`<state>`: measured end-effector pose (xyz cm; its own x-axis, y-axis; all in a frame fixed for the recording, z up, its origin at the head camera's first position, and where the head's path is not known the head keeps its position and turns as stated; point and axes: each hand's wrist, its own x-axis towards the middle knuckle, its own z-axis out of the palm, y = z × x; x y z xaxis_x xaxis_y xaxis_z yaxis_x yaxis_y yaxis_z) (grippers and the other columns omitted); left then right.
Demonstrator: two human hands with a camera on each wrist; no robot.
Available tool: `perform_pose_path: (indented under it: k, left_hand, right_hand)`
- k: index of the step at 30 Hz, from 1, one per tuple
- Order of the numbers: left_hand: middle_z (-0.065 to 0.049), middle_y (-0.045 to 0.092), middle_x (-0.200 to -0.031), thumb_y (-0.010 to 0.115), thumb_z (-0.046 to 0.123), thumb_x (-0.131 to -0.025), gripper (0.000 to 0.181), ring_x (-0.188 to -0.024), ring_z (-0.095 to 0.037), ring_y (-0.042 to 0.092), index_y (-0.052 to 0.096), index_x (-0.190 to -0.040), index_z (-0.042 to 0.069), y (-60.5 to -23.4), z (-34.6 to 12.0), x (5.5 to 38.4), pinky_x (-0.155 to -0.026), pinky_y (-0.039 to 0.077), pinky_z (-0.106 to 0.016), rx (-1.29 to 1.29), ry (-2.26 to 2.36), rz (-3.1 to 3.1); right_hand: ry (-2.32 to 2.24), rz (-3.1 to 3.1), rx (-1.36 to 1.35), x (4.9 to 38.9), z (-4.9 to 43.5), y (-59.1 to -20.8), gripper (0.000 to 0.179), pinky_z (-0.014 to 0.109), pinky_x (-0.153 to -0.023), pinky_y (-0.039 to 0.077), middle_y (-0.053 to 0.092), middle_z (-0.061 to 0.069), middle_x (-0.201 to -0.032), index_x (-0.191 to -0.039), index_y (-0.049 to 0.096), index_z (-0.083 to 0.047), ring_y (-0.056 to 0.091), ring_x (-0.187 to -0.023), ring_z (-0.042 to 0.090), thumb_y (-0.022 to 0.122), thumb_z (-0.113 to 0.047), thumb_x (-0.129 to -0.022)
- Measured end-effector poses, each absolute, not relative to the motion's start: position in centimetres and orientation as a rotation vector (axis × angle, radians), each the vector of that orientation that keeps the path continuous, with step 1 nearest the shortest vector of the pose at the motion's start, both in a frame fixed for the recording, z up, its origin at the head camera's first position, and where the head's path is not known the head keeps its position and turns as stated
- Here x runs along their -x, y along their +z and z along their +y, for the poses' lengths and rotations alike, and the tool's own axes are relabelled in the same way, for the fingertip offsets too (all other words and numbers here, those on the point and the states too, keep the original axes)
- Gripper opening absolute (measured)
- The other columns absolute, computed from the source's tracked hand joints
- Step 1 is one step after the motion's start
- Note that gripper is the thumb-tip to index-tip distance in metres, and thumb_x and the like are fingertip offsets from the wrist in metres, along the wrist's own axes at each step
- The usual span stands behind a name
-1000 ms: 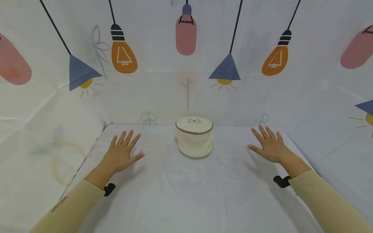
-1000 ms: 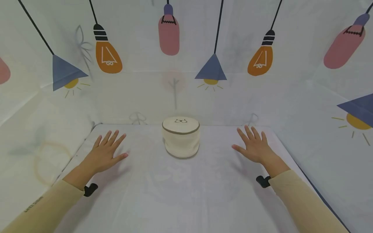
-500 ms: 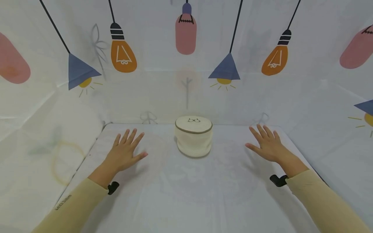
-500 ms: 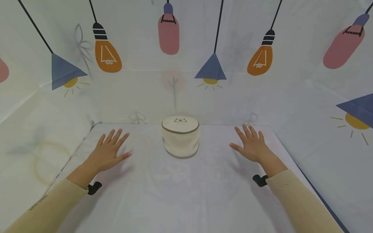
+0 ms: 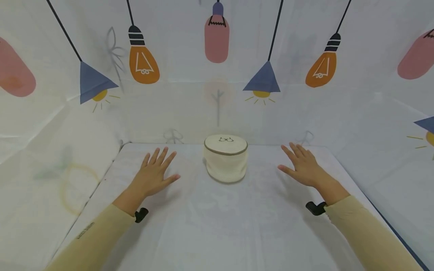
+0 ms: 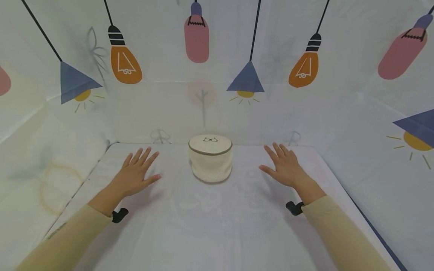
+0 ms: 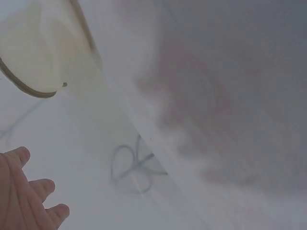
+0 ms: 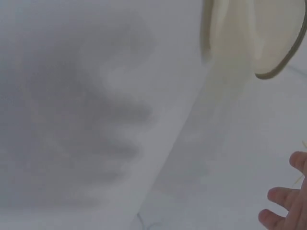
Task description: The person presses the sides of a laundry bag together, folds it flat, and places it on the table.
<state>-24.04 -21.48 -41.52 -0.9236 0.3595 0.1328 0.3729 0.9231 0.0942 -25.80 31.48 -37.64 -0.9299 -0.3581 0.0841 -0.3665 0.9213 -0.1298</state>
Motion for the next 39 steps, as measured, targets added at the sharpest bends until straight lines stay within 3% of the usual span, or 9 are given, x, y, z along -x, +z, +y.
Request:
perform_pose_path:
  k: [7, 20, 28, 39]
  left_hand:
    - [-0.014, 0.000, -0.167, 0.039, 0.070, -0.097, 0.087, -0.153, -0.037, -0.002, 0.010, -0.163, 0.021, -41.3, -20.3, 24.5, -0.119, 0.000, -0.061, 0.594, -0.222, -2.936]
    - [-0.013, 0.004, -0.168, 0.040, 0.066, -0.099, 0.082, -0.153, -0.038, 0.003, 0.013, -0.162, 0.023, -41.8, -17.9, 26.2, -0.120, 0.001, -0.058, 0.623, -0.347, -2.870]
    - [-0.018, 0.011, -0.166, 0.038, 0.065, -0.100, 0.079, -0.152, -0.041, 0.007, 0.014, -0.162, 0.022, -41.8, -16.3, 26.8, -0.120, 0.005, -0.059, 0.631, -0.432, -2.848]
    - [-0.020, 0.016, -0.165, 0.037, 0.061, -0.102, 0.075, -0.151, -0.040, 0.010, 0.015, -0.162, 0.021, -42.0, -13.7, 28.3, -0.120, 0.008, -0.058, 0.611, -0.573, -2.823]
  right_hand:
    - [0.303, -2.961, -0.644, 26.7, 29.6, -37.8, 0.080, 0.067, -0.115, 0.010, 0.014, 0.030, -0.162, -0.159, 0.022, -0.005, 0.011, -0.147, 0.051, 0.048, -0.054, -0.101]
    - [0.430, -2.914, -0.693, 28.2, 27.0, -38.4, 0.073, 0.068, -0.115, 0.015, 0.018, 0.024, -0.163, -0.160, 0.024, -0.012, 0.013, -0.148, 0.047, 0.047, -0.052, -0.103]
    - [0.500, -2.907, -0.690, 28.6, 25.3, -38.6, 0.071, 0.067, -0.115, 0.018, 0.019, 0.021, -0.163, -0.160, 0.025, -0.014, 0.014, -0.148, 0.045, 0.045, -0.053, -0.103]
    - [0.715, -2.826, -0.655, 30.2, 23.6, -40.1, 0.063, 0.067, -0.114, 0.020, 0.023, 0.023, -0.161, -0.158, 0.029, -0.013, 0.017, -0.147, 0.045, 0.042, -0.047, -0.106]
